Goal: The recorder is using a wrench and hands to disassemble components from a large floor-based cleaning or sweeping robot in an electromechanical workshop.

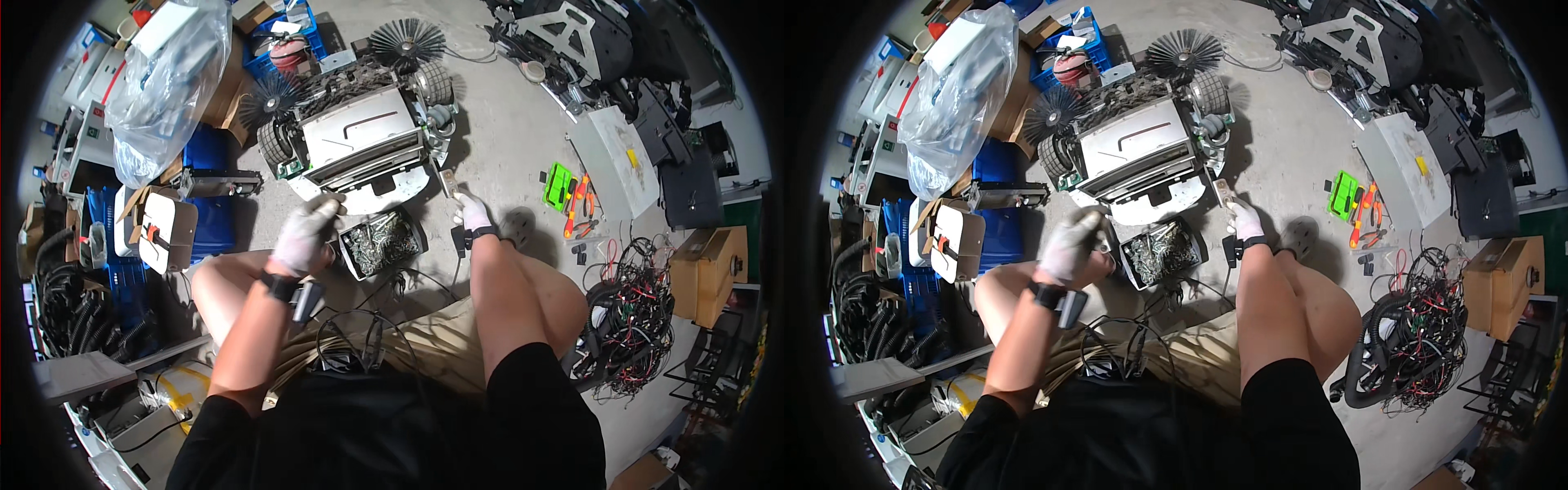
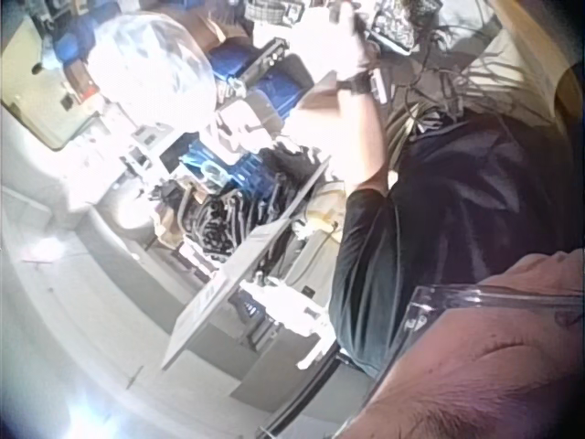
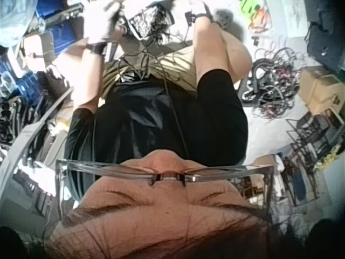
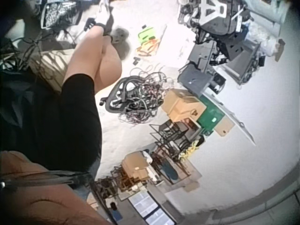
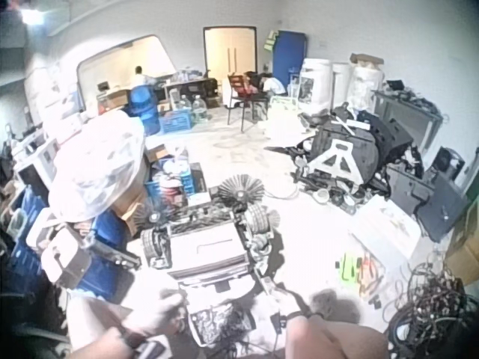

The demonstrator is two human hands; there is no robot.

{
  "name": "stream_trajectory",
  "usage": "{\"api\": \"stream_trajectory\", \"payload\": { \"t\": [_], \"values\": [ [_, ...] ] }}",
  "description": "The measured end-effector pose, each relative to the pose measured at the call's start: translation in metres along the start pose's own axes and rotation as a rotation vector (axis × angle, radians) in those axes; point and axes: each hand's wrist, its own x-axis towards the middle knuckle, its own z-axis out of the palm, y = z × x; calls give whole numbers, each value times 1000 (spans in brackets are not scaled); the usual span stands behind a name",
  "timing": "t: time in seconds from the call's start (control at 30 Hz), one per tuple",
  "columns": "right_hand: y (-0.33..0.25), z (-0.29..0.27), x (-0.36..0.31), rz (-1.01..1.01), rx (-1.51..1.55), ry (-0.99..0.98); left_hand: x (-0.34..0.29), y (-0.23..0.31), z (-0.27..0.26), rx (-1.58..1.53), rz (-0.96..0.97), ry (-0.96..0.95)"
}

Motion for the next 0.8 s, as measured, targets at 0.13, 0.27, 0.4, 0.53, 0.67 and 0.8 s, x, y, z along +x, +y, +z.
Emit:
{"api": "stream_trajectory", "payload": {
  "t": [0.13, 0.27, 0.4, 0.53, 0.67, 0.8],
  "values": [
    [-12, 20, -3, -121, -418, 137, 35, -98, -17, -109, -252, 38],
    [-12, 21, -6, -186, -569, 164, 41, -156, -37, -192, -417, 2],
    [-13, 17, -2, -1, -194, 299, 44, -172, -50, -391, -486, 40],
    [2, 11, 0, 22, -172, 237, 48, -191, -70, -312, -500, 15],
    [12, -5, 19, 82, -236, 327, 67, -234, -85, -204, -416, 45],
    [30, -35, 33, 210, -150, 419, 71, -235, -74, -112, -458, 205]
  ]
}}
